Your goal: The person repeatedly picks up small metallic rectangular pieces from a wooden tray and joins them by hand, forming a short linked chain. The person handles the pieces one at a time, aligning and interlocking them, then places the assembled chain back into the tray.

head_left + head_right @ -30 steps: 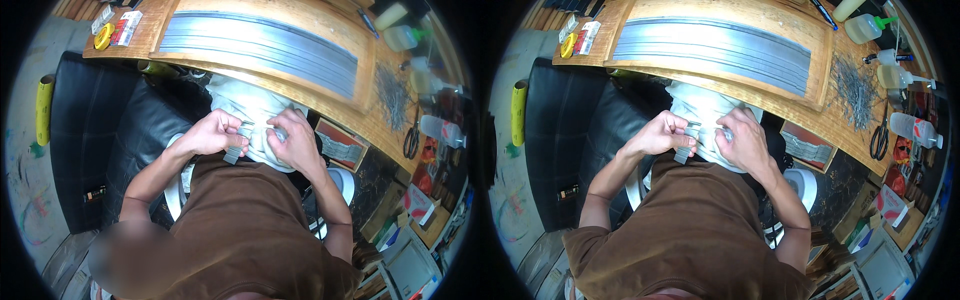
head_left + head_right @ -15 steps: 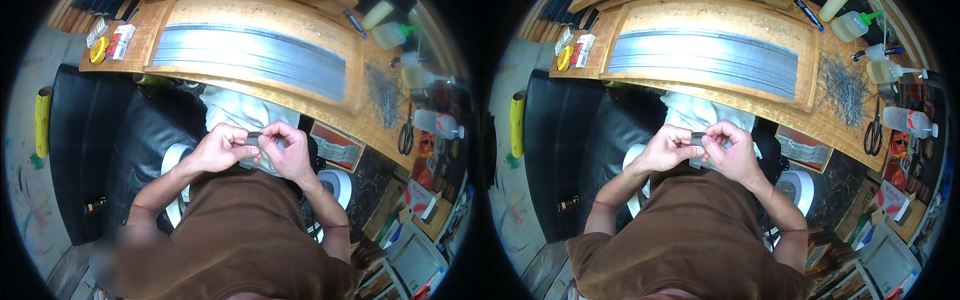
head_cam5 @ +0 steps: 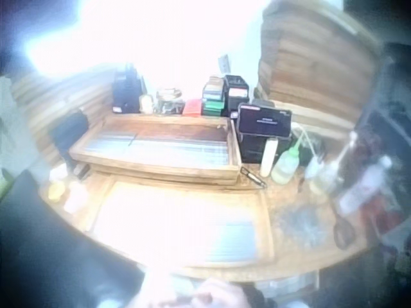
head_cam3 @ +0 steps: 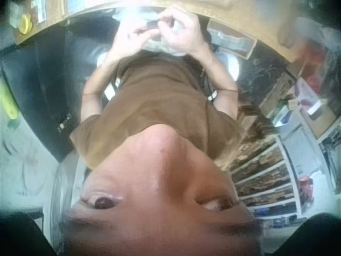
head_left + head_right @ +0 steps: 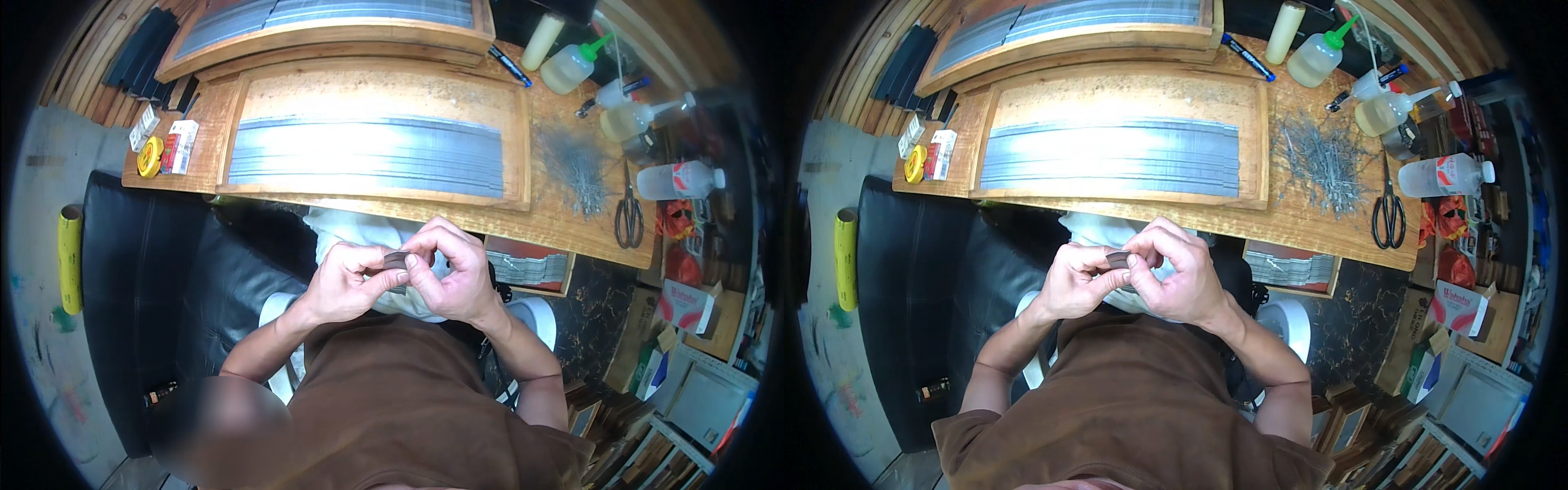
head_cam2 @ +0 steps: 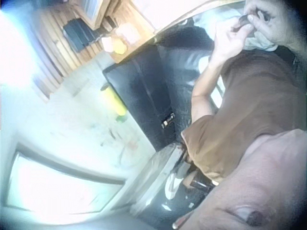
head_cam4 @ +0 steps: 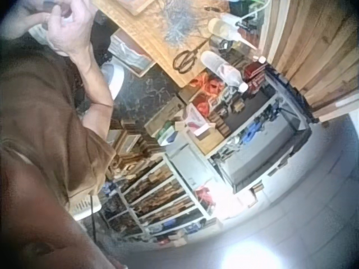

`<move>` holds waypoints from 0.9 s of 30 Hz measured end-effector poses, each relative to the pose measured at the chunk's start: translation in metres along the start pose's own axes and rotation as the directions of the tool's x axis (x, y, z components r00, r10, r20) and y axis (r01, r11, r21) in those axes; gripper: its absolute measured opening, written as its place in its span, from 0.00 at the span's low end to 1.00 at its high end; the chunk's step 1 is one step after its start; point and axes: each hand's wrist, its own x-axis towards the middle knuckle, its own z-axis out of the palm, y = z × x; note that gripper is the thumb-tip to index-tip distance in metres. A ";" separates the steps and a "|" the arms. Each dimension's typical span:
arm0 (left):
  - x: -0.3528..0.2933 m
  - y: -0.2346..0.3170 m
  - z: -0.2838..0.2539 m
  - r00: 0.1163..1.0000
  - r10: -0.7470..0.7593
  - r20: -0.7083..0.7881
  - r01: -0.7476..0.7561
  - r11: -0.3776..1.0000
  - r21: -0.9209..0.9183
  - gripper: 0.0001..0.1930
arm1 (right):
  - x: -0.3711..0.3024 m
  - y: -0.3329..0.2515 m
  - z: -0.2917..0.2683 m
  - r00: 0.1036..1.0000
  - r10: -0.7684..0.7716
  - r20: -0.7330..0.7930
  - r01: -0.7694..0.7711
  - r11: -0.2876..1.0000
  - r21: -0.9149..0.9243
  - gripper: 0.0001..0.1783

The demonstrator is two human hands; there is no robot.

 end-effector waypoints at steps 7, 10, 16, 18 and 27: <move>0.014 0.007 -0.004 0.989 0.143 0.024 -0.145 0.983 0.114 0.11 | 0.010 -0.010 -0.011 0.994 -0.102 -0.027 0.099 0.991 -0.091 0.04; 0.021 0.013 -0.007 0.979 0.202 0.019 -0.202 0.956 0.212 0.12 | 0.018 -0.015 -0.017 0.992 -0.129 -0.008 0.128 0.989 -0.069 0.09; 0.044 0.010 -0.016 0.880 0.472 0.055 -0.432 0.745 0.508 0.13 | 0.039 -0.017 -0.028 0.966 -0.256 0.019 0.257 0.960 -0.115 0.15; 0.053 0.007 -0.021 0.892 0.446 0.071 -0.414 0.746 0.522 0.13 | 0.044 -0.016 -0.031 0.972 -0.232 0.031 0.234 0.964 -0.123 0.14; 0.062 0.003 -0.020 0.896 0.443 0.030 -0.435 0.864 0.255 0.10 | 0.044 -0.014 -0.028 0.999 -0.051 0.017 0.052 0.999 -0.016 0.11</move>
